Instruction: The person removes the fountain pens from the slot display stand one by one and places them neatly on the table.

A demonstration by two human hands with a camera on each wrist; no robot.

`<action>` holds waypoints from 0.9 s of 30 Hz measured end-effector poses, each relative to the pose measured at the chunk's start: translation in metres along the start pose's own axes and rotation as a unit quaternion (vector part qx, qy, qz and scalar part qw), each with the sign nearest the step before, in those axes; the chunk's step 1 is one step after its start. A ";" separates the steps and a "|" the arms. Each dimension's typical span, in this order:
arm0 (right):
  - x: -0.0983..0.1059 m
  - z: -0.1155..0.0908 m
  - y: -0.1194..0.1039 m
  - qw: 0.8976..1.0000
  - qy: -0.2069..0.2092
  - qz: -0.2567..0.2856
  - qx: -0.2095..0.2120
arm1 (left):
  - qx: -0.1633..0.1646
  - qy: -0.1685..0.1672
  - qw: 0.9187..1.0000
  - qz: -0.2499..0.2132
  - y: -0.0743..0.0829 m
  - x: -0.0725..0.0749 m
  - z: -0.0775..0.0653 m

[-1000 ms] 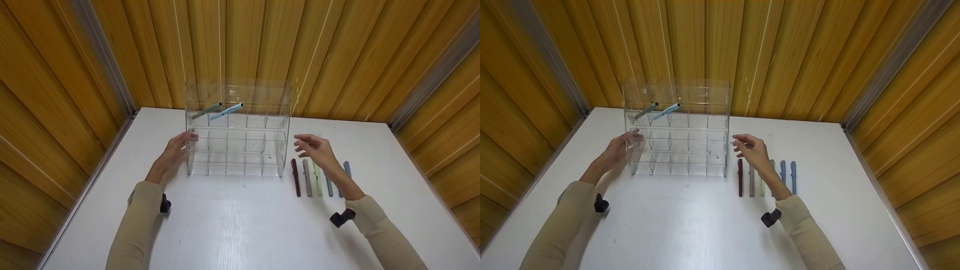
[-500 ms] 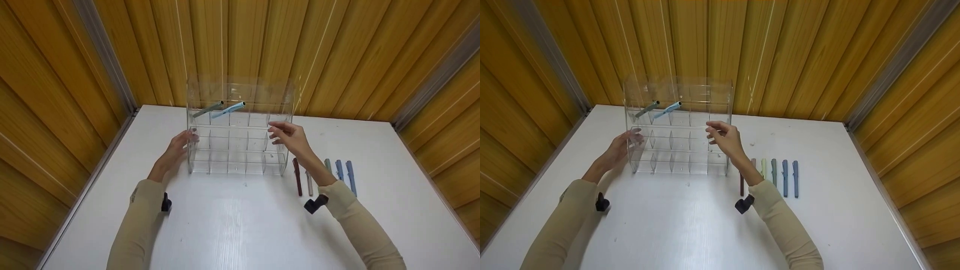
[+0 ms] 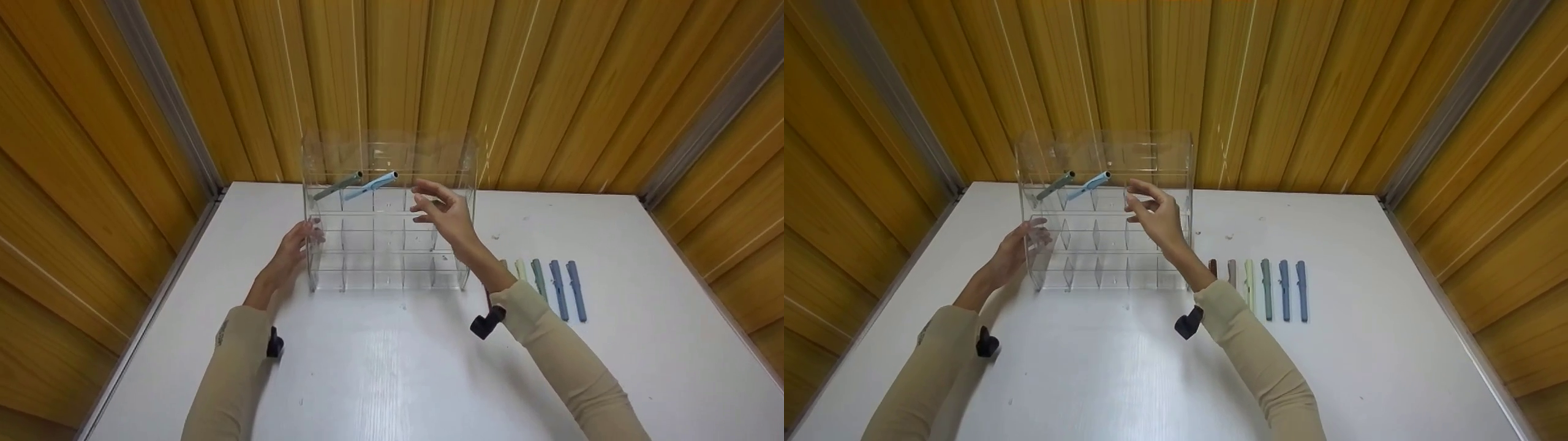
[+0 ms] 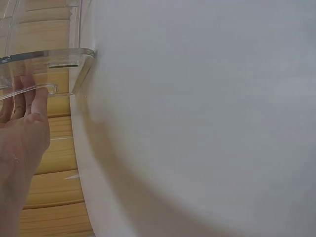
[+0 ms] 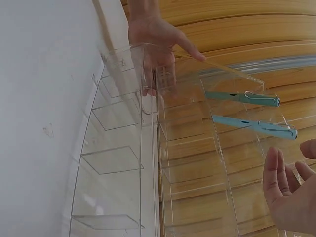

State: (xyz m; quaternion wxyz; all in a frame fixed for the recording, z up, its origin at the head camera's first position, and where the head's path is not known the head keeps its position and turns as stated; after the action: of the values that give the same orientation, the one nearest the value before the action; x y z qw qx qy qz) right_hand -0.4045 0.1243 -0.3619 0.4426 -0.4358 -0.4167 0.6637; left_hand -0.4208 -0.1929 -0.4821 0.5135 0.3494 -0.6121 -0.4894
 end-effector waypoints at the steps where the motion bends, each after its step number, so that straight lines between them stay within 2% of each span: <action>1: -0.004 0.001 0.002 1.000 -0.002 0.008 0.002 | -0.001 0.002 1.000 -0.001 -0.001 -0.001 -0.001; 5: -0.018 0.005 0.008 0.999 -0.014 0.042 0.007 | -0.003 0.002 1.000 0.006 -0.002 -0.004 -0.002; 10: -0.034 0.008 0.021 0.997 -0.027 0.072 -0.007 | 0.013 -0.003 1.000 0.017 -0.006 -0.005 -0.005; 14: -0.047 0.011 0.028 0.996 -0.029 0.078 -0.020 | 0.018 -0.001 1.000 0.020 -0.009 -0.005 -0.009; 17: -0.056 0.015 0.028 0.997 -0.028 0.063 -0.031 | 0.016 0.003 1.000 0.021 -0.009 -0.004 -0.011; 21: -0.063 0.021 0.028 0.998 -0.010 0.041 -0.039 | 0.006 0.010 1.000 0.022 -0.006 -0.003 -0.011; 27: -0.063 0.025 0.022 0.998 0.032 0.042 -0.019 | -0.005 0.007 1.000 0.023 -0.001 -0.004 -0.007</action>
State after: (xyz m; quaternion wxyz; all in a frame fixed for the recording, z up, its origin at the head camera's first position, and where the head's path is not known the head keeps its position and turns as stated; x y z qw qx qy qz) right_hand -0.4192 0.0545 -0.3627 0.4191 -0.4824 -0.3967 0.6590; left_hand -0.4134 -0.1907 -0.4840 0.5305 0.3363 -0.6142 -0.4778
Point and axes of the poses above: each hand's wrist, its own z-axis towards the middle knuckle, its own x-axis out of the back of the hand, y = z × x, the point moved 6 cm from there along z, towards the middle knuckle, and after that the axes turned 15 degrees about z, right-handed, at the moved point
